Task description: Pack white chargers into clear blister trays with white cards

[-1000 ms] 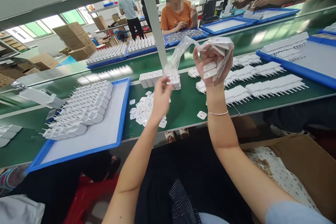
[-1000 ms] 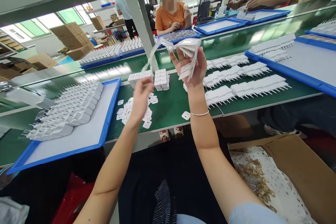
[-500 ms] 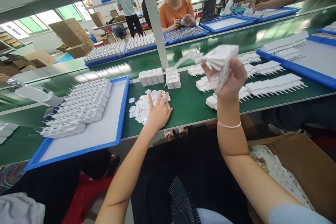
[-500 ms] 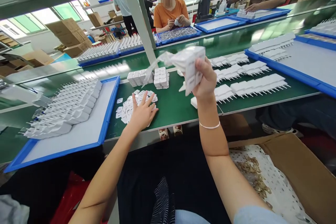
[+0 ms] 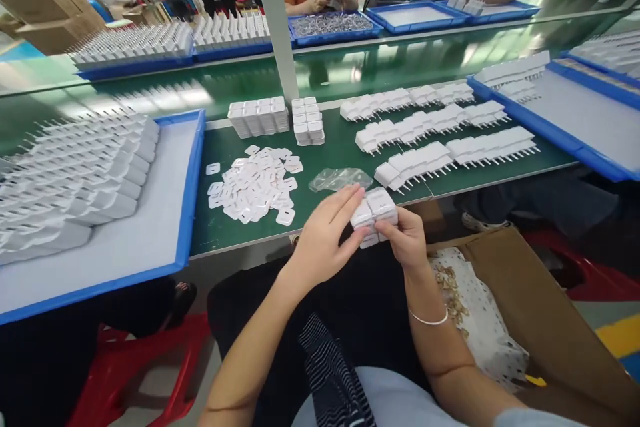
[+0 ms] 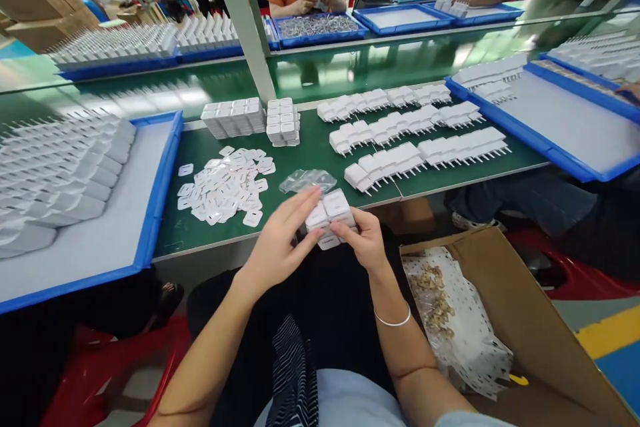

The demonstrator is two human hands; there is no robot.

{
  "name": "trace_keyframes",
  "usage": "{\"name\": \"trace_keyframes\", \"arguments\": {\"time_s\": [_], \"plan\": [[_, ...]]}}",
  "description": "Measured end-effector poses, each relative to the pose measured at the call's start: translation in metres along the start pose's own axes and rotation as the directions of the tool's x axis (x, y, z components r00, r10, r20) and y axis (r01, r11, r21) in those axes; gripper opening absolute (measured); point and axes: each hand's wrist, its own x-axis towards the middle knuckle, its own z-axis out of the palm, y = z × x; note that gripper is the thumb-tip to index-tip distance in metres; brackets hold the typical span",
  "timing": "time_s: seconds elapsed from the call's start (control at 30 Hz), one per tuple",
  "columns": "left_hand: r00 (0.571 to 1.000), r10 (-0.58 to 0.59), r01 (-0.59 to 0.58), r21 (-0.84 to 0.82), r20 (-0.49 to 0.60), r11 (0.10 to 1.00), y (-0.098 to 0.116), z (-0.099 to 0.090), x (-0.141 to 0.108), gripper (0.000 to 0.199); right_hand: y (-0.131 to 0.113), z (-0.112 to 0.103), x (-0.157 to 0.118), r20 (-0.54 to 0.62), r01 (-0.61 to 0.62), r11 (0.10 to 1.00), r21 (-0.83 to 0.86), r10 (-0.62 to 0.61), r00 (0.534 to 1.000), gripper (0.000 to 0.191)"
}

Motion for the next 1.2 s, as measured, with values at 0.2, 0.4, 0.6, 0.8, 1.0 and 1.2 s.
{"name": "trace_keyframes", "arguments": {"time_s": [0.2,0.4,0.6,0.8,1.0,1.2], "plan": [[0.992,-0.112,0.121,-0.249,0.050,0.961,-0.005,0.033,-0.002,0.052,0.000,-0.013,-0.019,-0.060,-0.080,0.997,-0.019,0.079,0.995,0.020],[1.000,0.002,0.001,-0.198,0.017,0.980,-0.012,0.040,-0.004,0.046,-0.007,-0.018,-0.027,0.114,-0.283,0.955,0.087,0.273,0.955,0.029],[0.982,-0.005,-0.025,0.157,0.191,0.987,-0.009,0.032,-0.003,0.051,-0.003,-0.014,-0.029,0.013,-0.321,0.939,0.125,0.322,0.947,0.018],[0.986,-0.066,0.073,-0.037,0.153,0.997,-0.007,0.031,0.003,0.036,0.003,-0.015,-0.029,-0.062,-0.223,0.975,0.007,0.223,0.973,0.012],[0.915,-0.300,0.364,-0.231,0.272,0.902,-0.004,0.030,0.015,0.026,0.006,-0.017,-0.026,-0.062,-0.173,0.985,0.003,0.173,0.983,0.014],[0.863,-0.395,0.498,-0.401,0.315,0.769,-0.005,0.032,0.026,0.025,0.009,-0.016,-0.024,-0.022,-0.139,0.990,0.031,0.140,0.990,0.015]]}}
